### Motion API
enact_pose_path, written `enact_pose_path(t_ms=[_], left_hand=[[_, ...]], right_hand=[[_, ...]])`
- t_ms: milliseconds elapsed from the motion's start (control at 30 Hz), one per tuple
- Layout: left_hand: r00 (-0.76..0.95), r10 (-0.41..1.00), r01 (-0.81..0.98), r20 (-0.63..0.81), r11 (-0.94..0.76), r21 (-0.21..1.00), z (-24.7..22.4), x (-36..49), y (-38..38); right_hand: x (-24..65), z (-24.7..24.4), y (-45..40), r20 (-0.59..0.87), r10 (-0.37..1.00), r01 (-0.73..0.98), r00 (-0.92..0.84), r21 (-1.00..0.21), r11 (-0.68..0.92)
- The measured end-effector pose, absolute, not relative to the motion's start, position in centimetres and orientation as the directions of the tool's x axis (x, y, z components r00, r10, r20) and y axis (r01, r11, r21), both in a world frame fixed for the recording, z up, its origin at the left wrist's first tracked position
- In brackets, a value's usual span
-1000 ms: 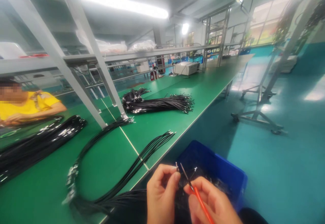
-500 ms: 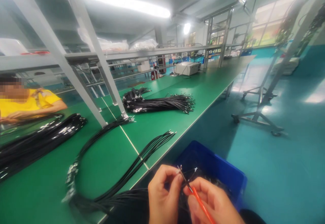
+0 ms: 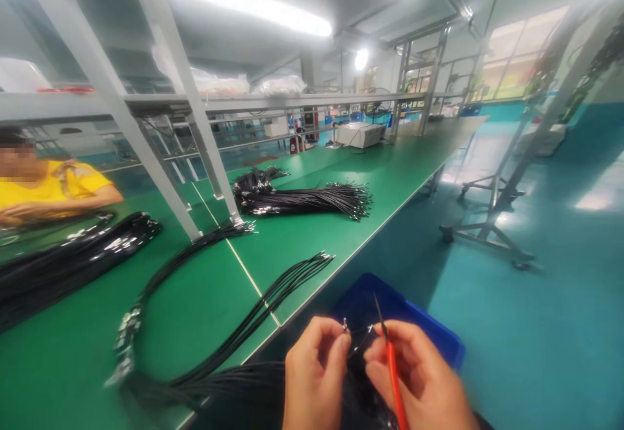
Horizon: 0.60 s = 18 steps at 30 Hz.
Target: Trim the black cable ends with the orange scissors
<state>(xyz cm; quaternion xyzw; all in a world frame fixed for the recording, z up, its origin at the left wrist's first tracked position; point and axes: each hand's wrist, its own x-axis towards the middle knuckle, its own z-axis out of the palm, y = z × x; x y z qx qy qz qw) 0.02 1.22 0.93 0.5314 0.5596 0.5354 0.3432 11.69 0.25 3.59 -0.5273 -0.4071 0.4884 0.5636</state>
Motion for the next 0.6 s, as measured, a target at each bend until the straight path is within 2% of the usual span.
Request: enact_pose_path(t_ms=[67, 167, 267, 333, 400, 533, 600], left_hand=[[-0.148, 0.979, 0.208, 0.139, -0.107, 0.972, 0.9, 0.0, 1.1], [-0.078, 0.992, 0.189, 0.098, -0.082, 0.978, 1.1, 0.1, 0.9], [-0.124, 0.986, 0.218, 0.110, -0.081, 0.973, 1.4, 0.5, 0.6], [-0.196, 0.970, 0.218, 0.141, -0.097, 0.971, 1.6, 0.9, 0.4], [-0.230, 0.964, 0.176, 0.136, -0.096, 0.980, 1.7, 1.1, 0.2], [-0.185, 0.982, 0.050, 0.030, -0.021, 0.999, 1.9, 0.8, 0.2], [-0.158, 0.987, 0.011, -0.004, 0.006, 1.000, 2.1, 0.7, 0.3]], right_hand=[[11.4, 3.3, 1.0, 0.021, 0.960, -0.098, 0.281, -0.994, 0.051], [11.1, 2.3, 2.2, 0.145, 0.943, -0.043, 0.299, -0.985, 0.165], [11.0, 1.6, 2.8, 0.229, 0.927, 0.038, 0.295, -0.973, 0.229], [10.7, 1.6, 2.6, 0.209, 0.920, 0.032, 0.330, -0.977, 0.211], [10.4, 1.9, 2.1, 0.138, 0.926, -0.055, 0.351, -0.984, 0.167], [9.6, 2.2, 1.0, -0.043, 0.962, -0.294, 0.271, -0.955, 0.040], [9.4, 2.1, 0.7, -0.080, 0.973, -0.369, 0.219, -0.929, 0.006]])
